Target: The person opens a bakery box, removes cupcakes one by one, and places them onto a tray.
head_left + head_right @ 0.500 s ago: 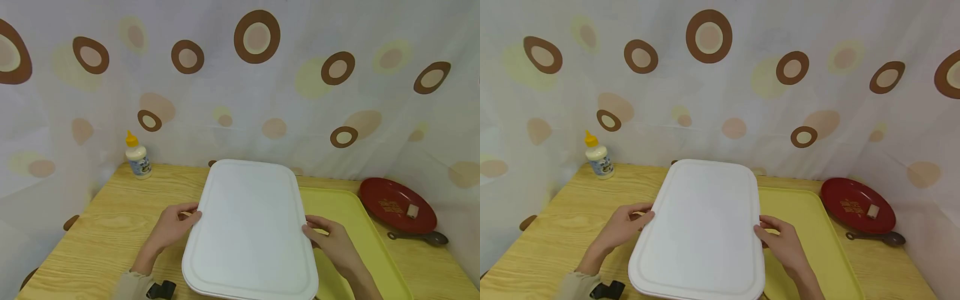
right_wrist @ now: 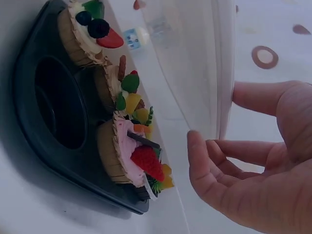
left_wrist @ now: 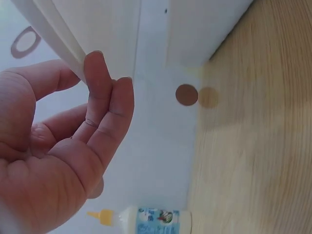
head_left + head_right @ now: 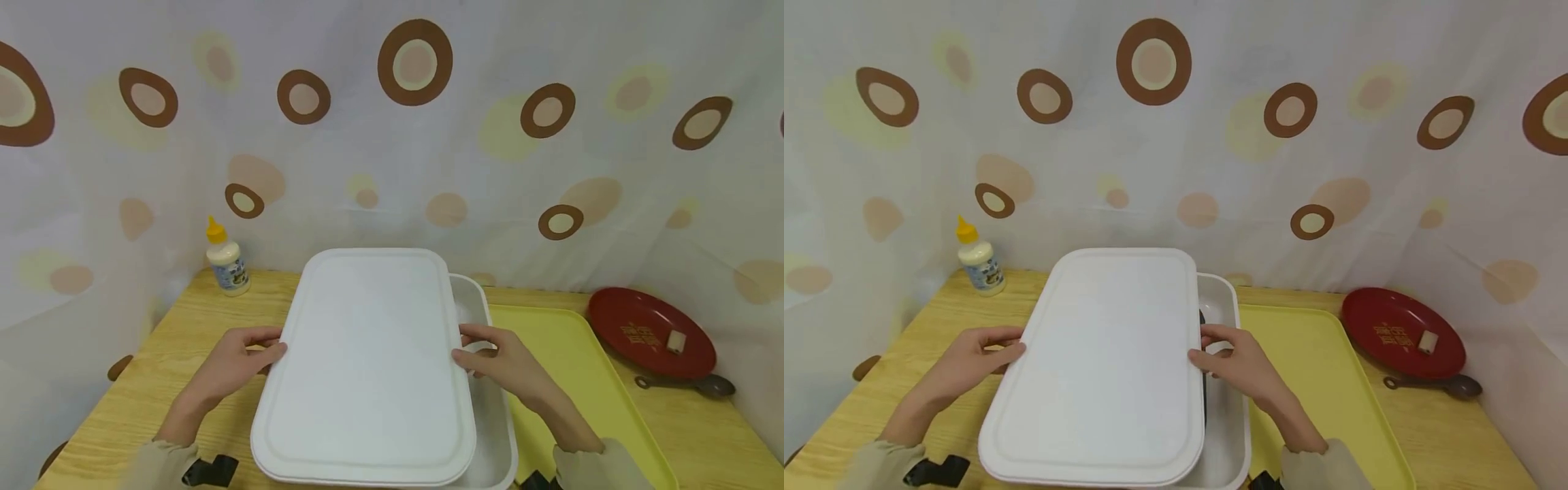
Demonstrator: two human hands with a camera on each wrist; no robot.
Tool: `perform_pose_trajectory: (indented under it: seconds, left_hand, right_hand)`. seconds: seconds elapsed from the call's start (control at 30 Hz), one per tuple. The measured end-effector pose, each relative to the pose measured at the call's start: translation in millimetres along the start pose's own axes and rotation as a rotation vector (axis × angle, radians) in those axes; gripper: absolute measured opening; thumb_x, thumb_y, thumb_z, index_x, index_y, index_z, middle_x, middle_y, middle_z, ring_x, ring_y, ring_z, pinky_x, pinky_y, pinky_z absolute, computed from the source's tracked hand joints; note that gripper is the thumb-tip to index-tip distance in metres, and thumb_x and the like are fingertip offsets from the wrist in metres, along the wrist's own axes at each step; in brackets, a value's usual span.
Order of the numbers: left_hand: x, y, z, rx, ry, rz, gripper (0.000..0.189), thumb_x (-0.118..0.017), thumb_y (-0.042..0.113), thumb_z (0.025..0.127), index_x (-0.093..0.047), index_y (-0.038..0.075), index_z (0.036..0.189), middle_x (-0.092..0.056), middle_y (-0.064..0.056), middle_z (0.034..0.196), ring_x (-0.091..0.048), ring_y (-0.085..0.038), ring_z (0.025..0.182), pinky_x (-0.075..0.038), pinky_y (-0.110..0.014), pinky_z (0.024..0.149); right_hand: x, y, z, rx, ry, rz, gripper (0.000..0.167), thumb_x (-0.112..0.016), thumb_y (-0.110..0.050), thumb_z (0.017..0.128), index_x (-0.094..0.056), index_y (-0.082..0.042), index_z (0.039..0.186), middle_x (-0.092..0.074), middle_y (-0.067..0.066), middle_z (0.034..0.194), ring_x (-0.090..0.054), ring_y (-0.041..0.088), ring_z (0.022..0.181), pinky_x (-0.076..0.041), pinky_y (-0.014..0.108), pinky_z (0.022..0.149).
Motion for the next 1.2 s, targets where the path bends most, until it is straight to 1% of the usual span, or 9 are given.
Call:
perform_pose_trajectory:
  seconds: [0.13, 0.3, 0.43, 0.57, 0.67, 0.77, 0.93, 1.1, 1.2]
  left_hand:
    - [14.9, -3.1, -8.9, 0.019, -0.012, 0.009, 0.049, -0.059, 0.019, 0.097, -0.047, -0.012, 0.133, -0.06, -0.023, 0.117, -0.066, -0.023, 0.093, -0.056, -0.03, 0.074]
    - [30.8, -11.3, -17.9, 0.042, 0.001, 0.034, 0.051, -0.059, 0.021, 0.096, -0.047, -0.012, 0.133, -0.059, -0.025, 0.121, -0.066, -0.019, 0.094, -0.056, -0.03, 0.074]
    - [43.0, -20.4, -26.8, 0.08, 0.005, 0.028, 0.053, -0.059, 0.021, 0.096, -0.045, -0.014, 0.134, -0.058, -0.025, 0.122, -0.066, -0.016, 0.093, -0.057, -0.031, 0.074]
    - [54.0, -25.2, -33.7, 0.07, -0.024, 0.023, 0.053, -0.058, 0.018, 0.097, -0.042, -0.016, 0.135, -0.056, -0.028, 0.124, -0.066, -0.012, 0.093, -0.057, -0.033, 0.077]
    - [61.9, -26.8, -38.0, 0.049, -0.042, 0.04, 0.053, -0.058, 0.015, 0.097, -0.04, -0.018, 0.135, -0.053, -0.031, 0.127, -0.065, -0.01, 0.095, -0.056, -0.032, 0.078]
    - [69.7, -29.9, -42.0, 0.059, -0.041, 0.068, 0.054, -0.058, 0.014, 0.096, -0.039, -0.019, 0.135, -0.052, -0.033, 0.128, -0.066, -0.013, 0.096, -0.056, -0.031, 0.078]
    - [82.4, -35.6, -46.6, 0.083, -0.028, 0.126, 0.054, -0.06, 0.017, 0.095, -0.042, -0.019, 0.132, -0.054, -0.032, 0.126, -0.066, -0.018, 0.096, -0.056, -0.031, 0.076]
    - [98.6, -40.5, -49.5, 0.083, -0.006, 0.155, 0.053, -0.06, 0.016, 0.095, -0.043, -0.02, 0.131, -0.053, -0.033, 0.126, -0.065, -0.005, 0.092, -0.056, -0.03, 0.076]
    - [107.2, -45.6, -53.1, 0.077, 0.006, 0.164, 0.053, -0.058, 0.014, 0.096, -0.041, -0.022, 0.132, -0.052, -0.034, 0.126, -0.063, 0.0, 0.091, -0.056, -0.031, 0.075]
  right_hand:
    - [-9.5, -7.6, 11.4, 0.039, -0.045, -0.072, 0.053, -0.069, -0.018, 0.088, -0.052, 0.007, 0.131, -0.06, 0.018, 0.112, -0.066, 0.019, 0.081, -0.053, 0.034, 0.074]
    - [-25.8, -12.9, 22.7, 0.064, -0.109, -0.085, 0.054, -0.07, -0.019, 0.088, -0.051, 0.007, 0.132, -0.059, 0.019, 0.116, -0.067, 0.021, 0.081, -0.056, 0.043, 0.073]
    - [-38.8, -17.0, 30.9, 0.087, -0.135, -0.077, 0.052, -0.07, -0.019, 0.088, -0.052, 0.006, 0.131, -0.058, 0.018, 0.114, -0.065, 0.019, 0.081, -0.055, 0.033, 0.062]
    - [-50.1, -19.8, 37.5, 0.1, -0.156, -0.096, 0.05, -0.069, -0.019, 0.088, -0.055, 0.004, 0.13, -0.057, 0.015, 0.11, -0.062, 0.019, 0.075, -0.048, 0.025, 0.058]
    - [-57.8, -21.9, 40.5, 0.126, -0.17, -0.177, 0.052, -0.07, -0.023, 0.088, -0.055, 0.001, 0.131, -0.059, 0.012, 0.111, -0.064, 0.017, 0.077, -0.051, 0.026, 0.063]
    - [-66.1, -22.8, 42.8, 0.16, -0.189, -0.237, 0.054, -0.069, -0.025, 0.088, -0.054, 0.0, 0.133, -0.06, 0.012, 0.114, -0.066, 0.017, 0.082, -0.053, 0.028, 0.071]
    - [-81.5, -26.6, 47.9, 0.197, -0.212, -0.242, 0.052, -0.07, -0.024, 0.088, -0.056, 0.001, 0.131, -0.062, 0.012, 0.11, -0.069, 0.019, 0.079, -0.054, 0.026, 0.072]
    - [-96.0, -35.7, 56.7, 0.223, -0.236, -0.212, 0.052, -0.069, -0.022, 0.088, -0.055, 0.003, 0.131, -0.063, 0.014, 0.111, -0.07, 0.02, 0.081, -0.055, 0.025, 0.07]
    - [-104.6, -39.7, 61.3, 0.2, -0.236, -0.213, 0.052, -0.069, -0.022, 0.088, -0.055, 0.002, 0.132, -0.063, 0.011, 0.11, -0.068, 0.02, 0.084, -0.055, 0.025, 0.071]
Point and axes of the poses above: each hand's wrist, its own z-axis towards the middle knuckle, its own x-axis out of the back of the hand, y = z × x, the point moved 5 cm from there along z, towards the middle knuckle
